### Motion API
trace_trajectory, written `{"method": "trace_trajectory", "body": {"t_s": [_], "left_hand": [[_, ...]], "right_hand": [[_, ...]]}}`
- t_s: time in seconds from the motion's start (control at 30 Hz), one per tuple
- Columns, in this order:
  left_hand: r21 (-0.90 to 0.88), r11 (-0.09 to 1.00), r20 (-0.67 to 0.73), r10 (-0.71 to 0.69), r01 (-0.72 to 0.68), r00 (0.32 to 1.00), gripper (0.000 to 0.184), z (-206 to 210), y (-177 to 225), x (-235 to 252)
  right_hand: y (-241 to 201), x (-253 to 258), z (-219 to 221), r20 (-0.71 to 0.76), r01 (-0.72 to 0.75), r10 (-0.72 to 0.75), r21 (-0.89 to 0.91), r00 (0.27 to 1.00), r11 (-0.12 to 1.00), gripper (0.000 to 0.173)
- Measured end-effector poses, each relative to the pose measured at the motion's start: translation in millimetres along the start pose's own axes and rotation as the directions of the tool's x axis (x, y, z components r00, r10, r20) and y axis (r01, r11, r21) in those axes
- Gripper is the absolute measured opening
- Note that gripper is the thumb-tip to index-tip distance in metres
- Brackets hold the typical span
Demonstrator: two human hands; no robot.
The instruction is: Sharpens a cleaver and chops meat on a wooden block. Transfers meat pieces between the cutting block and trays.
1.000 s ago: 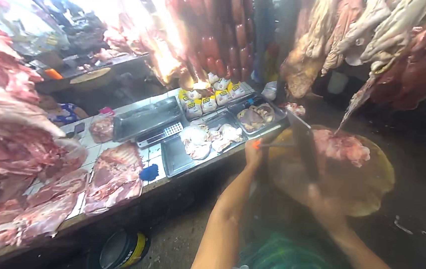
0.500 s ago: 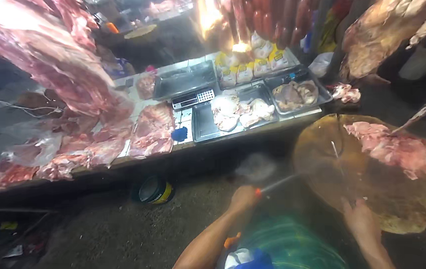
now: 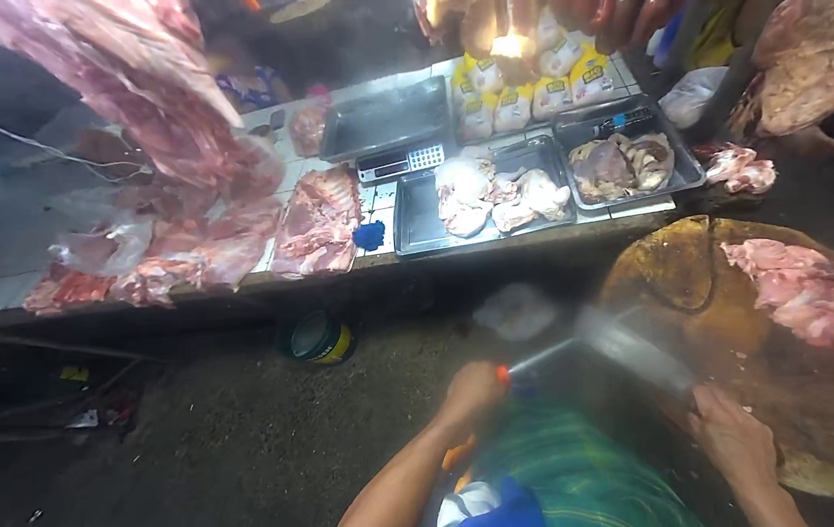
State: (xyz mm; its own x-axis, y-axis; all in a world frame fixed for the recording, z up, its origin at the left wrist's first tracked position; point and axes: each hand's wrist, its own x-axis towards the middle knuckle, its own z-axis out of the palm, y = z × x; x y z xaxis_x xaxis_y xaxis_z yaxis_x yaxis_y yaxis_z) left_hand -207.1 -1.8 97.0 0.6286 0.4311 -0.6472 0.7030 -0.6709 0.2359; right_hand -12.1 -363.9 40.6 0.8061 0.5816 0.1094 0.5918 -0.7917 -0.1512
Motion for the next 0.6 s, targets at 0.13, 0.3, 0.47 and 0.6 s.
{"method": "trace_trajectory", "body": {"t_s": [0.13,0.3,0.47,0.6], "left_hand": [[0.061,0.998,-0.040,0.012,-0.010,0.999,0.037,-29.7,4.0,55.8],[0.034,0.924,-0.142,0.381,-0.380,0.914,0.034,-50.7,52.1,143.9],[0.020,0.906,-0.224,0.417,-0.424,0.881,0.032,-100.4,93.5,204.1],[0.137,0.937,-0.090,0.334,-0.320,0.938,0.037,-138.6,99.5,229.9]], "right_hand": [[12.6,14.2,-5.0,0.216,-0.326,0.288,0.167,0.933,0.931,0.039],[-10.6,85.5,-96.9,0.350,-0.534,0.404,0.580,0.845,0.615,0.034],[-67.3,120.5,-122.6,0.577,-0.648,0.435,0.762,0.691,0.017,0.019],[-75.9,132.4,-106.4,0.445,-0.737,0.588,0.365,0.675,0.570,0.042]]}}
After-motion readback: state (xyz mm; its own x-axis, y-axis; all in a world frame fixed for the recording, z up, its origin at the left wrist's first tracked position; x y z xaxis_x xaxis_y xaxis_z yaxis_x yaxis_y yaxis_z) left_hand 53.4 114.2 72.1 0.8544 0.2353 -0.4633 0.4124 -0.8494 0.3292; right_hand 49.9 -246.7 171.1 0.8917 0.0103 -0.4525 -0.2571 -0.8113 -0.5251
